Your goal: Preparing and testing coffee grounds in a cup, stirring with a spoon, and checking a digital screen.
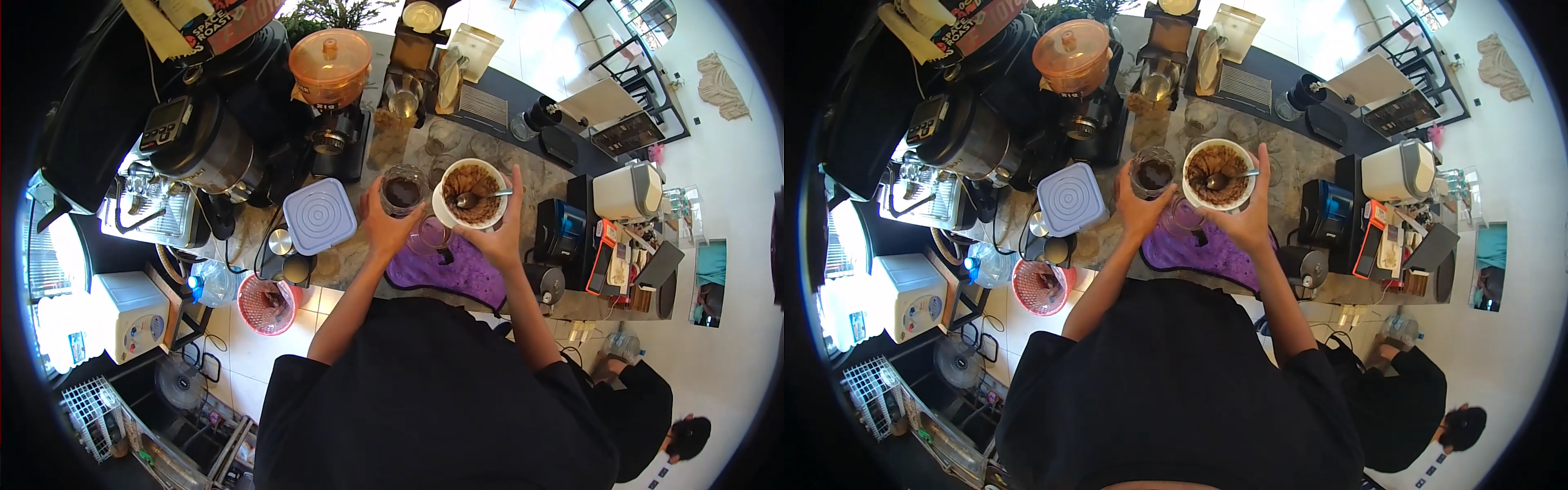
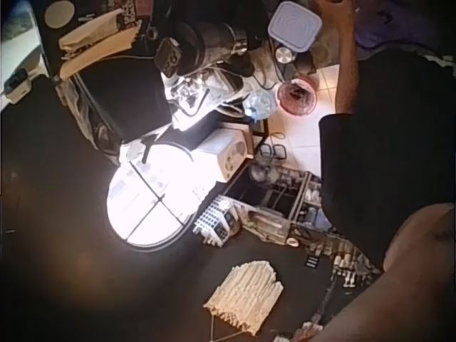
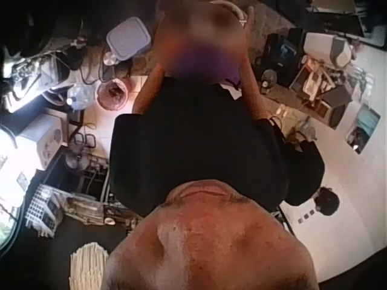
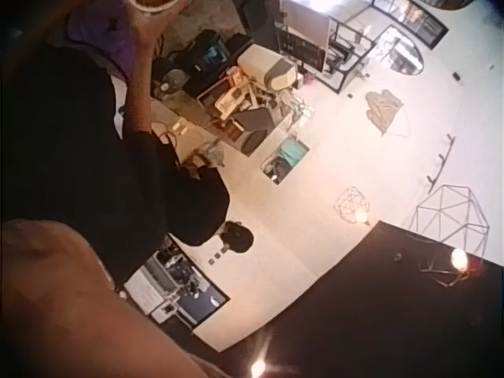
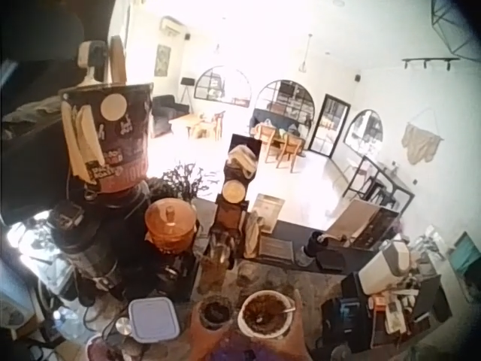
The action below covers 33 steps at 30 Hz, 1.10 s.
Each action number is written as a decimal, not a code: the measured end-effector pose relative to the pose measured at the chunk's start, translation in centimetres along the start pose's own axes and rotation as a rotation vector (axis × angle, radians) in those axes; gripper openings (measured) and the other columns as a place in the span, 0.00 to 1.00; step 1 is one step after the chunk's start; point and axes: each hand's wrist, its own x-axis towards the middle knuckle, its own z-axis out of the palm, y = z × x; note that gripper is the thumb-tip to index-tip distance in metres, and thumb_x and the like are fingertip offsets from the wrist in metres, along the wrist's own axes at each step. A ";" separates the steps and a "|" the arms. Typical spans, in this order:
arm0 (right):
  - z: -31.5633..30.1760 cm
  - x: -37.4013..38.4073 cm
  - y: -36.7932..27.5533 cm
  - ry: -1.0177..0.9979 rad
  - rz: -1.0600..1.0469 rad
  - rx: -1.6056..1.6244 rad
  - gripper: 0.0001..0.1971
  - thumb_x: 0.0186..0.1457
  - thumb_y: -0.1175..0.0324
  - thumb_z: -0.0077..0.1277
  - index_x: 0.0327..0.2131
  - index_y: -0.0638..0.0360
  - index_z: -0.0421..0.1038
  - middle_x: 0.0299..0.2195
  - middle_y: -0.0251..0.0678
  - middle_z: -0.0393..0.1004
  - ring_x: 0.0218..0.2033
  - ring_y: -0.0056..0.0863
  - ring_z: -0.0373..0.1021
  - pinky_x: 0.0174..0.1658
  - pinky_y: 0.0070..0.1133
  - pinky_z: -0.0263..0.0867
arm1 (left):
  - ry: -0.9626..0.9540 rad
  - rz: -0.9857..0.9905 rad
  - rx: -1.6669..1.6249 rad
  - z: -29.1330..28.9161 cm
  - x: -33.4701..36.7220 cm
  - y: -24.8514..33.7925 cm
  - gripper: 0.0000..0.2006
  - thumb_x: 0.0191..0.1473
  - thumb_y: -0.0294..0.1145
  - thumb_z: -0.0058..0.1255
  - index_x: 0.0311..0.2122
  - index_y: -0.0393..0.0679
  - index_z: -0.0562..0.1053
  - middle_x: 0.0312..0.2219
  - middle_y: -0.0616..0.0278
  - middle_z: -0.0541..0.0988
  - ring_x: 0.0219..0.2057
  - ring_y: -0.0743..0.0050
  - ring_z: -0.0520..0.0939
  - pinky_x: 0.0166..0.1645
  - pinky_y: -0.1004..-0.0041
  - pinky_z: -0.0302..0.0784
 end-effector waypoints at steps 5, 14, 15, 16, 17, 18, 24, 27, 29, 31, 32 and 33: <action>1.2 -2.7 0.8 0.021 0.106 0.077 0.72 0.36 0.76 0.77 0.73 0.54 0.26 0.66 0.46 0.52 0.66 0.41 0.60 0.68 0.35 0.62 | -0.009 -0.109 0.011 0.5 0.3 -1.8 0.47 0.38 0.46 0.77 0.63 0.42 0.64 0.55 0.48 0.74 0.59 0.47 0.72 0.64 0.55 0.66; 1.2 -4.5 3.2 0.037 0.098 0.026 0.72 0.36 0.73 0.77 0.73 0.56 0.27 0.66 0.46 0.52 0.67 0.40 0.59 0.68 0.35 0.61 | 0.009 -0.005 0.082 1.4 0.3 -5.7 0.48 0.40 0.47 0.76 0.64 0.42 0.62 0.56 0.46 0.72 0.61 0.43 0.69 0.65 0.52 0.64; 1.1 -4.5 3.5 0.025 0.094 -0.026 0.72 0.35 0.72 0.78 0.73 0.55 0.26 0.66 0.46 0.52 0.67 0.40 0.59 0.68 0.35 0.61 | -0.001 0.007 0.085 1.5 0.6 -6.4 0.48 0.40 0.47 0.76 0.64 0.42 0.62 0.56 0.46 0.72 0.61 0.43 0.69 0.65 0.52 0.64; 1.0 -4.6 3.5 0.011 0.095 -0.081 0.73 0.35 0.72 0.78 0.73 0.55 0.26 0.66 0.46 0.52 0.67 0.40 0.59 0.68 0.34 0.61 | 0.015 -0.013 0.096 1.4 0.7 -6.6 0.48 0.40 0.47 0.76 0.64 0.41 0.62 0.56 0.45 0.72 0.60 0.42 0.69 0.65 0.52 0.64; 1.0 -4.7 3.6 0.024 0.097 -0.079 0.73 0.35 0.72 0.78 0.73 0.55 0.26 0.66 0.46 0.52 0.67 0.40 0.59 0.68 0.34 0.61 | 0.032 -0.033 0.108 1.4 0.8 -6.8 0.48 0.40 0.47 0.76 0.64 0.41 0.62 0.57 0.45 0.71 0.60 0.42 0.70 0.64 0.52 0.64; 1.0 -4.7 3.7 0.028 0.098 -0.075 0.73 0.35 0.72 0.78 0.73 0.55 0.26 0.66 0.46 0.52 0.67 0.40 0.59 0.68 0.34 0.60 | 0.022 -0.027 0.111 1.5 0.9 -6.9 0.48 0.40 0.47 0.76 0.64 0.41 0.62 0.57 0.45 0.71 0.60 0.42 0.70 0.64 0.52 0.64; 1.7 -5.2 3.5 0.040 0.072 -0.063 0.74 0.35 0.68 0.79 0.73 0.57 0.26 0.69 0.50 0.49 0.69 0.41 0.56 0.70 0.34 0.56 | -0.028 -0.074 0.105 1.2 1.2 -6.4 0.50 0.40 0.47 0.76 0.65 0.44 0.61 0.58 0.45 0.69 0.61 0.42 0.68 0.65 0.52 0.64; 1.6 -5.6 3.4 0.054 0.026 -0.122 0.72 0.36 0.66 0.79 0.73 0.58 0.28 0.71 0.52 0.46 0.70 0.42 0.53 0.70 0.35 0.54 | -0.051 -0.059 0.087 0.9 0.8 -6.1 0.53 0.41 0.46 0.75 0.69 0.44 0.57 0.62 0.44 0.66 0.65 0.42 0.66 0.68 0.53 0.61; 1.2 -6.1 3.4 0.057 0.004 -0.178 0.71 0.38 0.65 0.78 0.73 0.58 0.28 0.71 0.53 0.45 0.71 0.43 0.51 0.70 0.35 0.54 | -0.059 -0.055 0.003 0.4 -0.2 -5.3 0.53 0.45 0.41 0.72 0.71 0.40 0.52 0.66 0.39 0.60 0.68 0.40 0.61 0.72 0.54 0.55; 1.0 -6.7 3.1 0.200 -0.015 -0.132 0.66 0.46 0.66 0.74 0.73 0.58 0.27 0.69 0.53 0.49 0.67 0.41 0.57 0.68 0.33 0.58 | -0.089 -0.031 -0.054 -0.3 -1.6 -5.2 0.53 0.47 0.38 0.70 0.72 0.36 0.49 0.67 0.36 0.58 0.69 0.39 0.59 0.72 0.54 0.52; 1.1 -6.7 2.9 0.207 -0.013 -0.133 0.66 0.46 0.66 0.74 0.73 0.58 0.27 0.69 0.53 0.49 0.67 0.41 0.57 0.68 0.33 0.58 | -0.116 -0.010 -0.113 -0.7 -2.6 -5.0 0.53 0.49 0.35 0.68 0.72 0.33 0.47 0.68 0.34 0.56 0.70 0.37 0.57 0.73 0.54 0.50; 1.4 -6.5 2.8 0.360 0.005 -0.069 0.56 0.50 0.68 0.70 0.72 0.60 0.36 0.64 0.50 0.57 0.61 0.36 0.63 0.63 0.30 0.61 | -0.123 -0.008 -0.114 -1.4 -3.7 -4.9 0.53 0.49 0.35 0.68 0.72 0.33 0.47 0.68 0.34 0.56 0.70 0.37 0.57 0.73 0.54 0.50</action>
